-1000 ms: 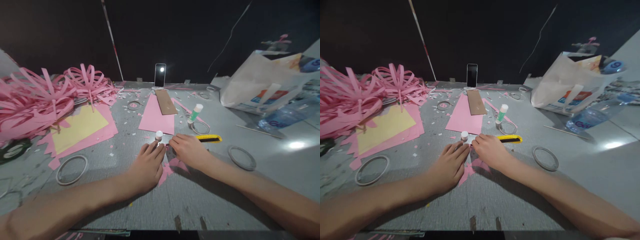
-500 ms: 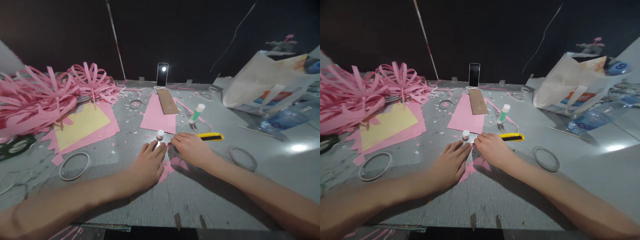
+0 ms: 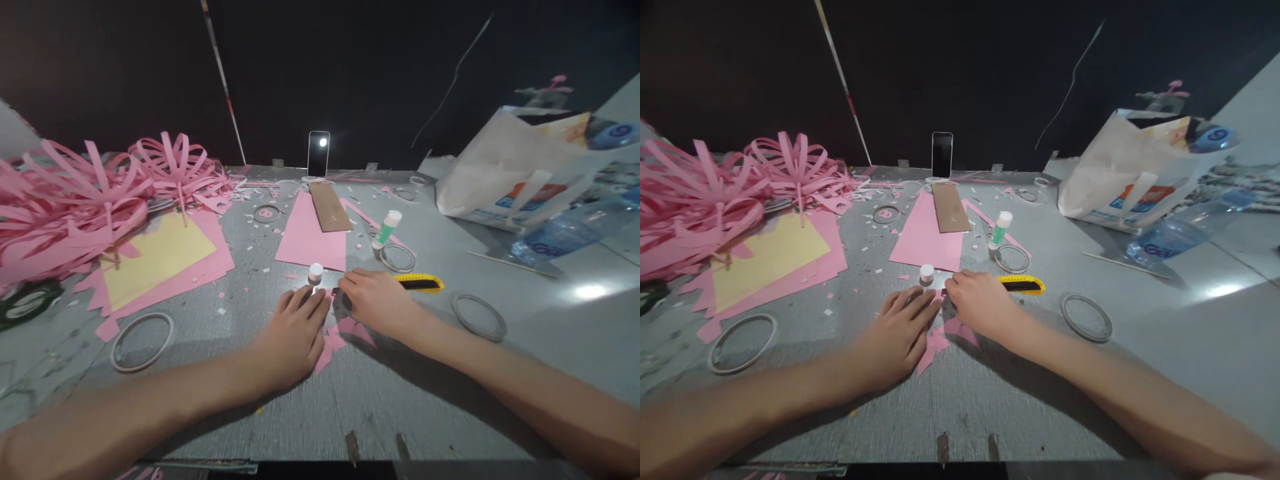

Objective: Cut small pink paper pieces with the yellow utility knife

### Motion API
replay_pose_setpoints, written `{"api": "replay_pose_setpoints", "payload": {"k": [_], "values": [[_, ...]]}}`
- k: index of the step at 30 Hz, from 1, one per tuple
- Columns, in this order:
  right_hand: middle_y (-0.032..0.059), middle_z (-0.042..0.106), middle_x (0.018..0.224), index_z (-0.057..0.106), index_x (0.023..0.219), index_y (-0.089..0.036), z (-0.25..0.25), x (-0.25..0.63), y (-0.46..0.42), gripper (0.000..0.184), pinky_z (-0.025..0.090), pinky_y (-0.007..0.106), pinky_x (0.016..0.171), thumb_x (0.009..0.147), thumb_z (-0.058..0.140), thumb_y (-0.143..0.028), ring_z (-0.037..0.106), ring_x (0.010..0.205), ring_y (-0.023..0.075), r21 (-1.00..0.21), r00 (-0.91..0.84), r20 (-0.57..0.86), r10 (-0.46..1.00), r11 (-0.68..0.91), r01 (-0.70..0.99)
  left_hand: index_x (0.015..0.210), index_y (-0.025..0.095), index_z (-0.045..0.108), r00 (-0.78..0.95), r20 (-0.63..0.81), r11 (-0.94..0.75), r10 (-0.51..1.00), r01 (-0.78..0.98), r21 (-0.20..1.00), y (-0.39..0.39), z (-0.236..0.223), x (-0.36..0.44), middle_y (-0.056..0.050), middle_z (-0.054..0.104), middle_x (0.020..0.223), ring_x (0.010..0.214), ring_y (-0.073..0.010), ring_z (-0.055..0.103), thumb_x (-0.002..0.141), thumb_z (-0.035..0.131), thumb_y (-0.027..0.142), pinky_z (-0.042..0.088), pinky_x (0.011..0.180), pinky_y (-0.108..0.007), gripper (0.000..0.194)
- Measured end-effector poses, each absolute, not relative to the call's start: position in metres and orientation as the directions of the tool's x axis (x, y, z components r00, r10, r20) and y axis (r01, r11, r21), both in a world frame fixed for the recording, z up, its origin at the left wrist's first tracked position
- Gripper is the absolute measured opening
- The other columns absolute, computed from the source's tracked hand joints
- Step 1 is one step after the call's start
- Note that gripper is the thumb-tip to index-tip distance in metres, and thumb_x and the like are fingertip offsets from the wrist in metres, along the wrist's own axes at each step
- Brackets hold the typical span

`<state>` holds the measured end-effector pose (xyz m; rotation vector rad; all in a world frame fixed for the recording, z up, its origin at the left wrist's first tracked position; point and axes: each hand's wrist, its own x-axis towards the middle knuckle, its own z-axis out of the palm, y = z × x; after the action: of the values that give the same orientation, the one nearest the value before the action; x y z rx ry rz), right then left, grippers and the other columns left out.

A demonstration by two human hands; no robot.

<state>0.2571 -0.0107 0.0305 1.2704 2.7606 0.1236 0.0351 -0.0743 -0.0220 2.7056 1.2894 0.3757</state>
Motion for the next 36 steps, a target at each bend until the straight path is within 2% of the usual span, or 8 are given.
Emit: {"api": "replay_pose_setpoints", "payload": {"k": [6,17,22,30,36], "values": [[0.0101,0.080,0.103,0.076,0.103,-0.017,0.034,0.255,-0.012,0.019,0.035,0.035,0.067,0.094,0.061,-0.010,0.075,0.092,0.0255,0.062,-0.548,-0.115,0.828,0.557,0.828,0.164,0.016,0.053,0.625,0.158,-0.644,0.765,0.740,0.192,-0.075,-0.023,0.034,-0.015,0.051,0.171,0.156,-0.0376,0.041,0.110,0.047,0.025,0.038,0.126,-0.058,0.056],[0.0102,0.081,0.098,0.073,0.097,-0.019,0.029,0.254,-0.011,0.012,0.027,0.036,0.064,0.099,0.062,-0.019,0.073,0.084,0.0251,0.009,-0.503,-0.117,0.856,0.507,0.862,0.164,0.015,0.053,0.631,0.140,-0.646,0.763,0.746,0.161,-0.075,-0.023,0.034,-0.015,0.049,0.173,0.155,-0.0391,0.042,0.110,0.047,0.026,0.041,0.124,-0.059,0.055],[0.0082,0.081,0.098,0.071,0.094,-0.020,0.032,0.253,-0.013,0.012,0.023,0.036,0.063,0.101,0.061,-0.020,0.072,0.081,0.0231,-0.059,-0.504,-0.121,0.855,0.500,0.864,0.164,0.014,0.053,0.633,0.121,-0.644,0.764,0.744,0.177,-0.075,-0.021,0.034,-0.016,0.048,0.172,0.156,-0.0396,0.041,0.110,0.049,0.026,0.041,0.125,-0.059,0.055],[0.0092,0.079,0.098,0.071,0.096,-0.019,0.026,0.254,-0.010,0.018,0.021,0.037,0.064,0.105,0.055,-0.023,0.071,0.081,0.0230,-0.040,-0.507,-0.081,0.858,0.506,0.862,0.164,0.014,0.051,0.631,0.115,-0.640,0.767,0.739,0.212,-0.075,-0.020,0.035,-0.017,0.048,0.172,0.156,-0.0398,0.040,0.109,0.048,0.025,0.041,0.125,-0.060,0.056],[0.0084,0.078,0.102,0.070,0.103,-0.018,0.023,0.255,-0.010,0.020,0.026,0.036,0.065,0.110,0.052,-0.025,0.071,0.083,0.0224,-0.076,-0.510,-0.007,0.860,0.508,0.858,0.165,0.013,0.049,0.633,0.120,-0.642,0.765,0.738,0.207,-0.076,-0.019,0.035,-0.016,0.048,0.172,0.154,-0.0395,0.041,0.109,0.048,0.025,0.041,0.126,-0.059,0.057]]}}
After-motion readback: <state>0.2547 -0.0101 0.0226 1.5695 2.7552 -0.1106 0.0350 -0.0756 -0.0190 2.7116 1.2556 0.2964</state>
